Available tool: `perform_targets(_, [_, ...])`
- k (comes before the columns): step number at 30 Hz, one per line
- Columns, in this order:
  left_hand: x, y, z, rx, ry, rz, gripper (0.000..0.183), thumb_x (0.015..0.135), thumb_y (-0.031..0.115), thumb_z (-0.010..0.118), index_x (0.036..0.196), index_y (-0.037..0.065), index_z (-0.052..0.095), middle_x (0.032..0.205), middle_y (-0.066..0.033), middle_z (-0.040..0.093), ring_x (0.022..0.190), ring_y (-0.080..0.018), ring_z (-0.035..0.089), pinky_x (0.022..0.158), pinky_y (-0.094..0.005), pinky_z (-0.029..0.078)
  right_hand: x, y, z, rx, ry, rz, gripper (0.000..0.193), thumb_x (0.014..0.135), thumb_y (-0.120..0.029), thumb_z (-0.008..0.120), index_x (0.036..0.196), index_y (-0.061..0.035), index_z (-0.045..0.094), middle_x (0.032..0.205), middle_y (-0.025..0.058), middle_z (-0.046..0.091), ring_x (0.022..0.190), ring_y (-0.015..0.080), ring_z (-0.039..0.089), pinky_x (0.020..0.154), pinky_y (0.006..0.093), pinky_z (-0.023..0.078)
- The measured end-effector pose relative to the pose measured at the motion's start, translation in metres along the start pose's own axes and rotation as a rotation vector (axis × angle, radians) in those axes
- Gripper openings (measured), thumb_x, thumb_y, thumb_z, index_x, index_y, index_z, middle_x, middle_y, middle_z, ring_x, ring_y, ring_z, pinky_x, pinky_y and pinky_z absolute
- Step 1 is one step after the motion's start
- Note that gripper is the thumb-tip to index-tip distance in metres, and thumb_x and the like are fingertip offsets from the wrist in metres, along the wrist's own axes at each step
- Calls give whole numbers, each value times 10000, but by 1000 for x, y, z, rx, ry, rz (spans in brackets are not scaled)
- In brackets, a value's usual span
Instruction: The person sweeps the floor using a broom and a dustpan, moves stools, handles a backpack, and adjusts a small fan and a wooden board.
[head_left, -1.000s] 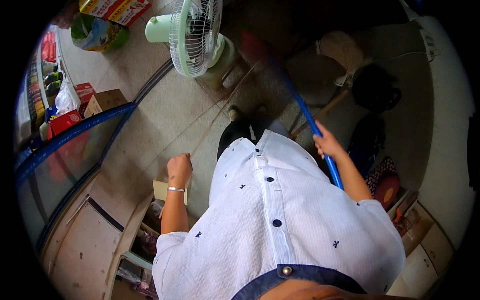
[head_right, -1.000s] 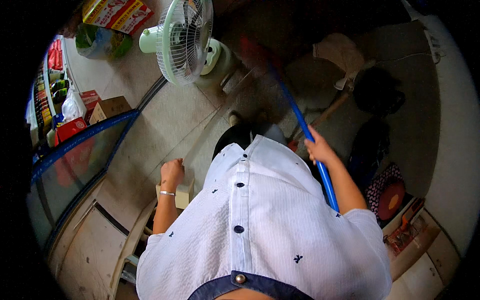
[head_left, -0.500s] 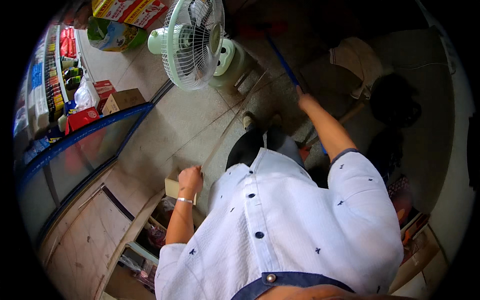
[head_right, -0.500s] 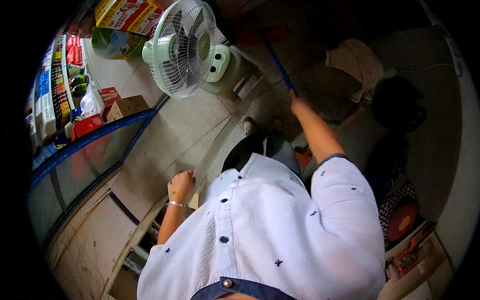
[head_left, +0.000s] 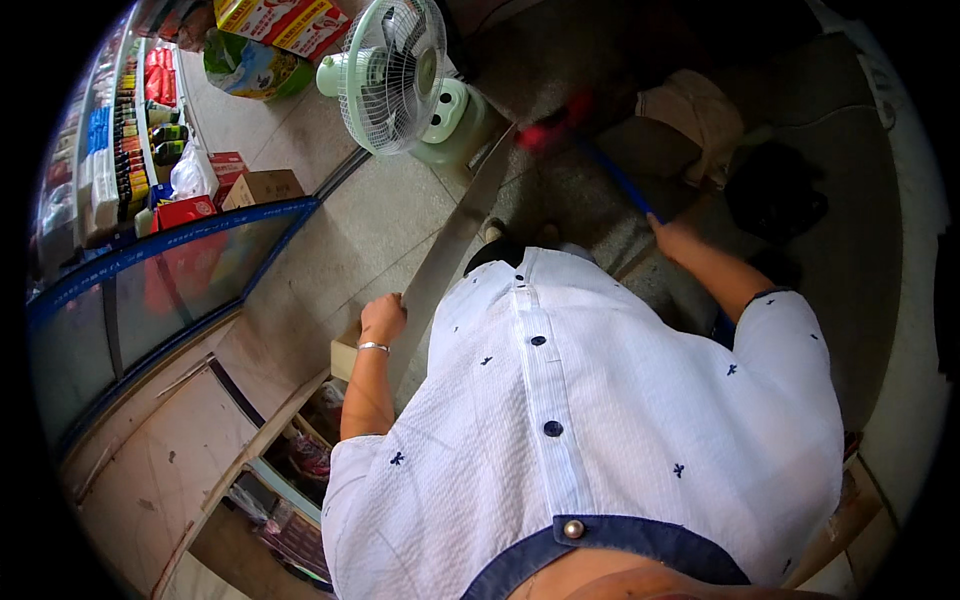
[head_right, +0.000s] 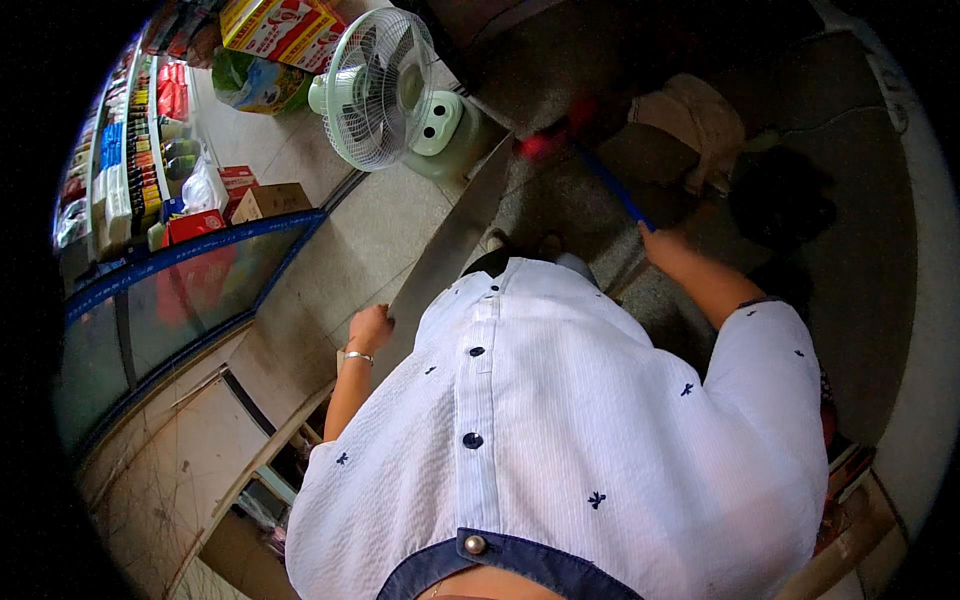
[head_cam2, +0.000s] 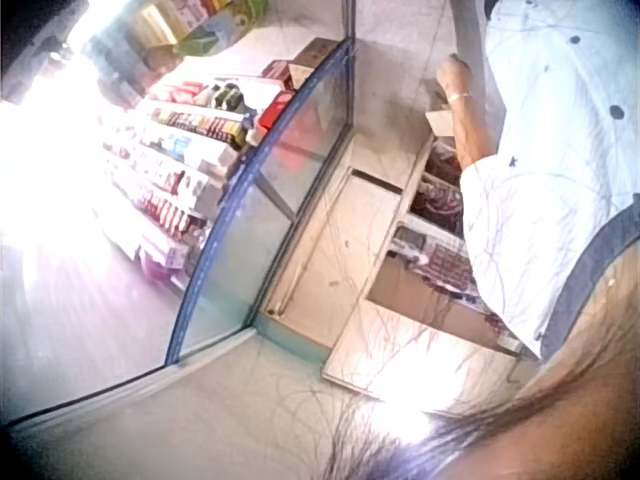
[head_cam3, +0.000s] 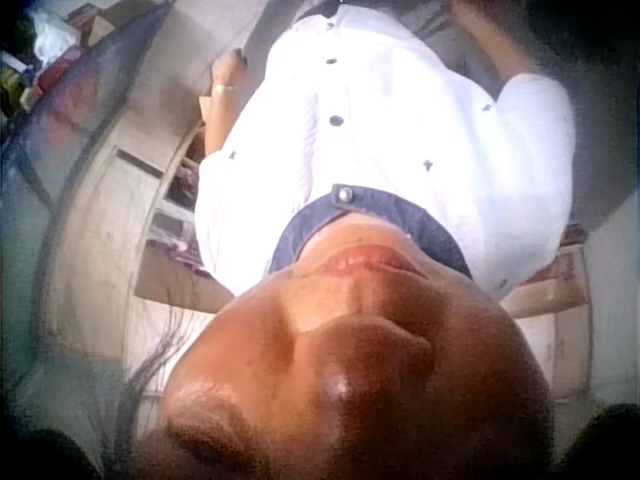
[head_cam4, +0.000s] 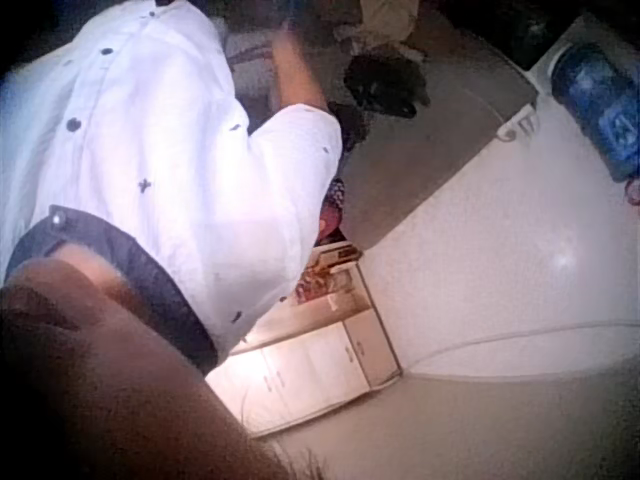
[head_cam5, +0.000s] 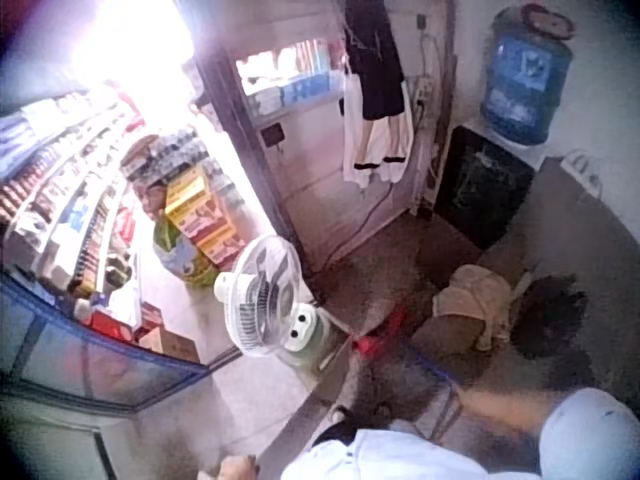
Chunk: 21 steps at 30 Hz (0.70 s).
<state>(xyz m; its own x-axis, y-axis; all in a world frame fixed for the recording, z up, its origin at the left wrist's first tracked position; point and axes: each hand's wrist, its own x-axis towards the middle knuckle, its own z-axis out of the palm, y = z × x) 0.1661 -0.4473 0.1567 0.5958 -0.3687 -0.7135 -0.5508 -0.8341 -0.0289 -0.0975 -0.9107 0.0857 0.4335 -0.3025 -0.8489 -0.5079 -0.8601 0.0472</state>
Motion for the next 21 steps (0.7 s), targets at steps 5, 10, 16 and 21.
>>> perform_targets(5, [-11, 6, 20, -10, -18, -52, 185, 739, 187, 496, 854, 97, 609, 850, -151, 610, 805, -336, 584, 692, -418, 475, -63, -12, 39, 135, -169, -33, 519, 842, -111, 340, 1340, -173, 210, 971, 233, 556, 855, 349, 568, 699, 430, 465])
perform_targets(10, [-12, -2, 41, -38, 16, -46, 198, 728, 198, 500, 856, 98, 613, 851, -168, 609, 810, -336, 586, 693, -418, 478, -91, -14, 74, 246, -289, -14, 520, 858, -246, 368, 1341, -172, 190, 1040, 222, 543, 930, 364, 541, 762, 417, 445])
perform_targets(16, [-11, -17, 41, -53, -5, 8, 219, 718, 192, 497, 870, 100, 625, 881, -157, 611, 833, -325, 589, 707, -398, 483, -80, -49, 72, 233, -224, 31, 677, 784, -151, 492, 1355, -220, 136, 1069, 215, 534, 954, 335, 539, 769, 390, 446])
perform_targets(21, [-2, -42, 55, -26, -11, 22, 234, 763, 218, 482, 887, 87, 631, 911, -149, 610, 853, -329, 587, 721, -402, 479, -45, -87, 58, 280, -105, 103, 866, 692, -32, 581, 1365, -259, 85, 1086, 211, 530, 960, 312, 542, 762, 375, 452])
